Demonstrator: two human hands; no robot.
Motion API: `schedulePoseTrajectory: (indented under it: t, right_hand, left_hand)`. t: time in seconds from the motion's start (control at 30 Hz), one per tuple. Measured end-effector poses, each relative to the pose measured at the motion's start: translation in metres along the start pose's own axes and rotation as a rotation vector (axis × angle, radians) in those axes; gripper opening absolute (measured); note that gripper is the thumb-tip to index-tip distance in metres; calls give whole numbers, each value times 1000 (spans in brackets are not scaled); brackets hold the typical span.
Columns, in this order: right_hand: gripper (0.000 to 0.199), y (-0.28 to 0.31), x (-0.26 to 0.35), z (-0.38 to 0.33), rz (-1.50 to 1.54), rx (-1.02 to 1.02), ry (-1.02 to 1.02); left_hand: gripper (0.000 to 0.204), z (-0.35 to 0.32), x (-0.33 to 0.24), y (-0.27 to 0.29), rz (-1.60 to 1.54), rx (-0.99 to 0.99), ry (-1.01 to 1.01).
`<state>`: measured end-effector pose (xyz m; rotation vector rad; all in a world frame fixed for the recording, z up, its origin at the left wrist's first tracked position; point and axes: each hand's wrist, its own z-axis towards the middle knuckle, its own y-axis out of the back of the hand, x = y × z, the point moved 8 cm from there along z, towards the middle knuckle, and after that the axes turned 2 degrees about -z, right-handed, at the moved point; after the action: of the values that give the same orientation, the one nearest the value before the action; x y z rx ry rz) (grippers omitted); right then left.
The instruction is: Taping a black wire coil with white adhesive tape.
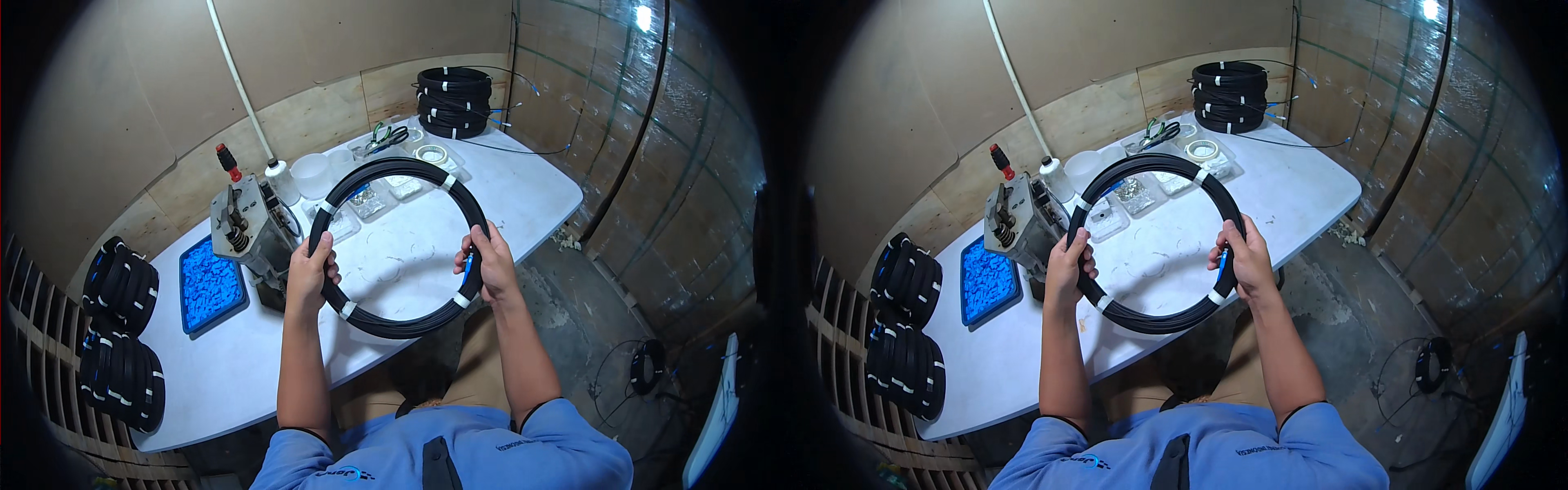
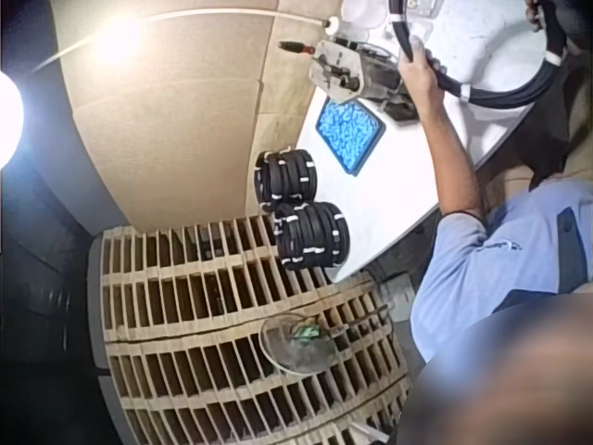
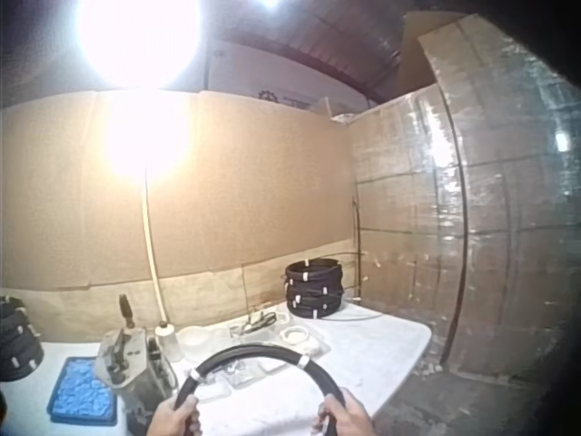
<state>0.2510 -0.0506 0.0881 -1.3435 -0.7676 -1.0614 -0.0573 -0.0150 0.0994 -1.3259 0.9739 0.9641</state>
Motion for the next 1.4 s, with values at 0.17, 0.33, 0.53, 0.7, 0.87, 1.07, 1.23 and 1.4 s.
schedulePoseTrajectory:
  t: [0.17, 0.33, 0.53, 0.7, 0.87, 1.07, 1.23, 1.4]
  right_hand:
    - [38, 12, -14, 12, 56, -24, -18]
    - [40, 18, -20, 17, -17, -76, 28]
    - [31, 11, 0, 12, -37, -54, 84]
    - [40, -3, 50, 16, -213, 166, 282]
    - [41, -28, 89, 22, -405, 363, 325]
    - [41, -51, 120, 36, -637, 506, 276]
    - [68, -4, 120, 49, -401, 309, 406]
    - [71, -9, 20, 20, 23, 285, 117]
  left_hand:
    - [34, -13, -15, -17, 77, 29, -113]
    - [36, -15, -21, -20, 132, 14, -142]
    - [33, -13, -19, -13, 171, 42, -205]
    - [34, -13, -48, -19, 396, 93, -349]
    - [28, -21, -87, -53, 395, 171, -459]
    - [15, -22, -67, -55, 358, 139, -359]
    - [16, -12, -50, -34, 41, 100, -322]
    - [22, 3, -16, -14, -228, 47, -157]
